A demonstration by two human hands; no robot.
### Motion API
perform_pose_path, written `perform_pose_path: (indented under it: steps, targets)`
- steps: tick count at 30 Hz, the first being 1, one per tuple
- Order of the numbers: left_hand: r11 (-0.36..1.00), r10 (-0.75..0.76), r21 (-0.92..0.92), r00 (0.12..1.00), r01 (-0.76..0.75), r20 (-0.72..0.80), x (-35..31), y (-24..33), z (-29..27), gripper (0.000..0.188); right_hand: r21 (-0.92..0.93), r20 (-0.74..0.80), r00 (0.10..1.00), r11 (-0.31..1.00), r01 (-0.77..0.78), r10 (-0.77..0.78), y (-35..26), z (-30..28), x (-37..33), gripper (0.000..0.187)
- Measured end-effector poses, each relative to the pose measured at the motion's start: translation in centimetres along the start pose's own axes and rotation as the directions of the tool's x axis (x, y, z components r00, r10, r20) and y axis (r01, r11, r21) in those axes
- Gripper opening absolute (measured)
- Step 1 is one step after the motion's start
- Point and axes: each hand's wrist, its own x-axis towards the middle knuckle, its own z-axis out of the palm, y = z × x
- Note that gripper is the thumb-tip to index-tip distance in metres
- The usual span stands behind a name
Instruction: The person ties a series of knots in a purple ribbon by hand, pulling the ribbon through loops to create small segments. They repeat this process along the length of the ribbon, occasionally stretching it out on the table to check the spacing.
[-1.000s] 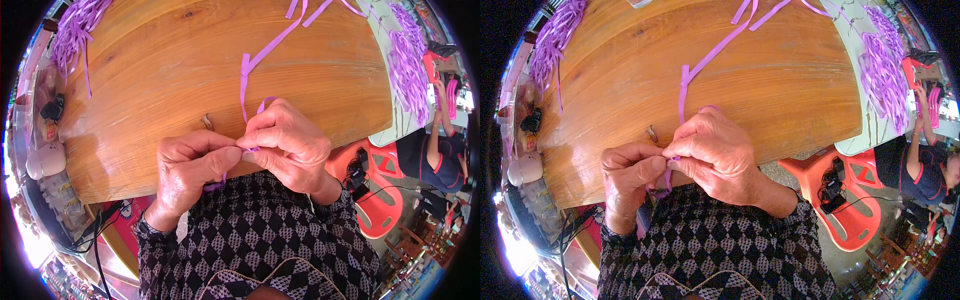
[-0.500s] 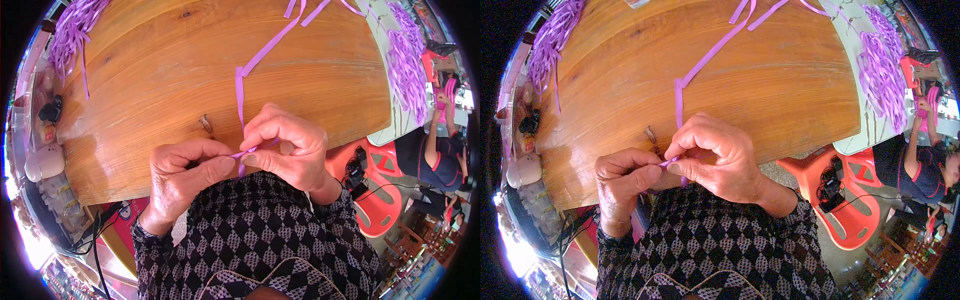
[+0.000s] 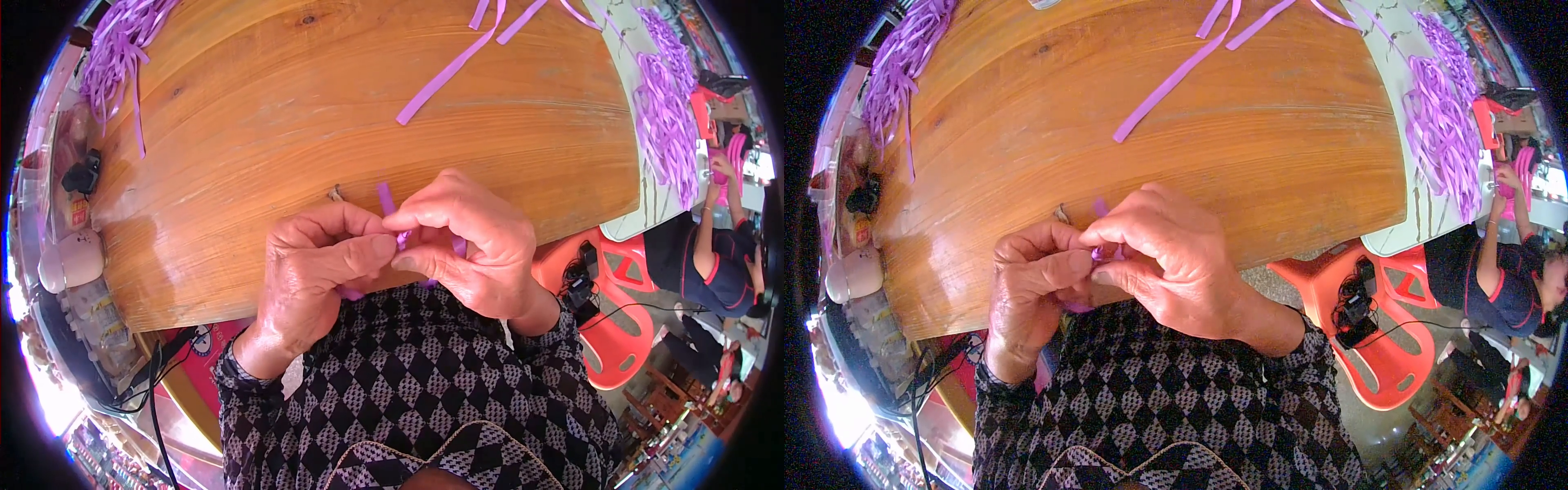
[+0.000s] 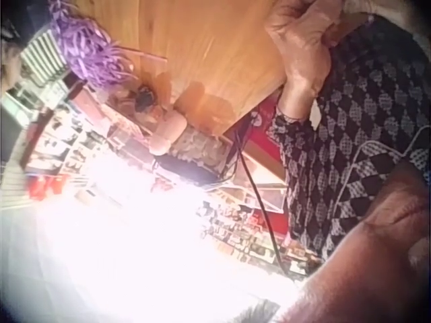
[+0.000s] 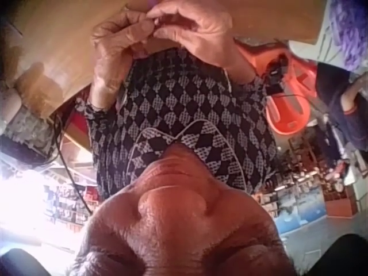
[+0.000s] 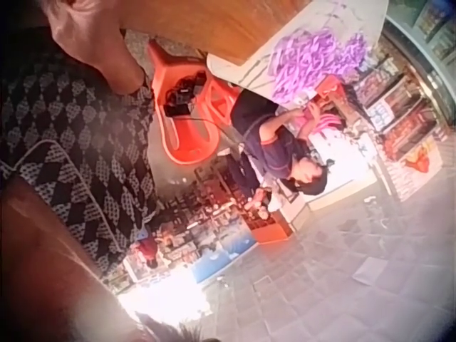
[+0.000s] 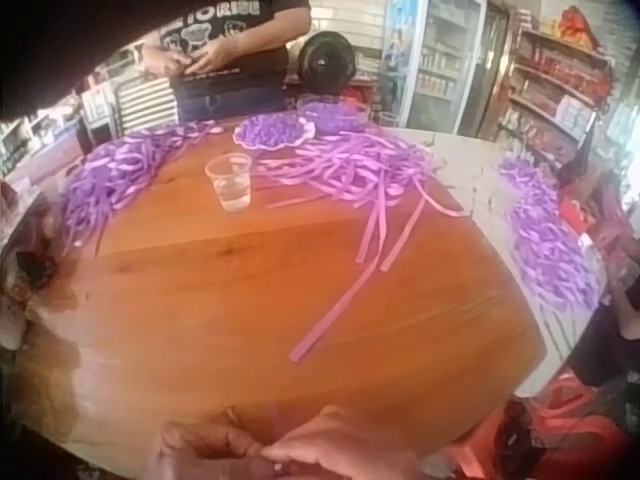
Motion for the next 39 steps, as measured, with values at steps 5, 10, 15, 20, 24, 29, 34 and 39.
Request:
perform_pose_path:
  steps: [5, 10, 15, 20, 24, 29, 34, 39]
  targets:
    - [0.995, 0.103, -0.016, 0.994, -0.103, -0.033, -0.2, -0.4, 0.2, 0.006, 0.151, -0.026, 0.988, 0.977, -0.148, 0.154, -0.1, -0.4, -0.8, 0.018]
    - [0.963, 0.235, 0.154, 0.969, -0.221, -0.074, -0.5, -0.8, 0.6, 0.006, -0.028, -0.026, 1.0, 0.999, 0.015, -0.015, 0.0, -0.5, -0.2, 0.014]
    - [0.96, 0.216, 0.197, 0.973, -0.197, -0.077, -0.4, -0.6, 0.5, 0.006, -0.088, -0.054, 0.994, 0.992, 0.091, -0.096, 0.2, -0.1, -0.2, 0.011]
    - [0.992, 0.109, 0.075, 0.993, -0.104, -0.056, -0.3, -0.7, 0.1, 0.008, -0.05, -0.052, 0.998, 0.999, 0.02, -0.022, -0.1, 0.1, -0.3, 0.011]
    - [0.988, 0.126, 0.098, 0.99, -0.12, -0.058, -0.1, -0.9, 0.1, 0.008, -0.045, -0.059, 0.998, 0.999, -0.016, 0.013, -0.1, 0.3, -0.3, 0.011]
    - [0.981, 0.155, 0.13, 0.985, -0.144, -0.075, 0.0, -0.8, 0.1, 0.008, 0.004, -0.065, 0.996, 0.998, -0.061, 0.061, -0.2, 0.5, -0.6, 0.01]
    - [0.988, 0.139, 0.084, 0.988, -0.132, -0.072, 0.1, -0.9, 0.2, 0.011, 0.047, -0.055, 0.993, 0.993, -0.105, 0.108, -0.2, 0.2, -0.8, 0.008]
    - [0.992, 0.119, 0.045, 0.99, -0.116, -0.07, 0.3, -0.9, 0.1, 0.013, -0.017, -0.056, 0.998, 1.0, -0.013, 0.012, -0.3, -0.1, 0.0, 0.027]
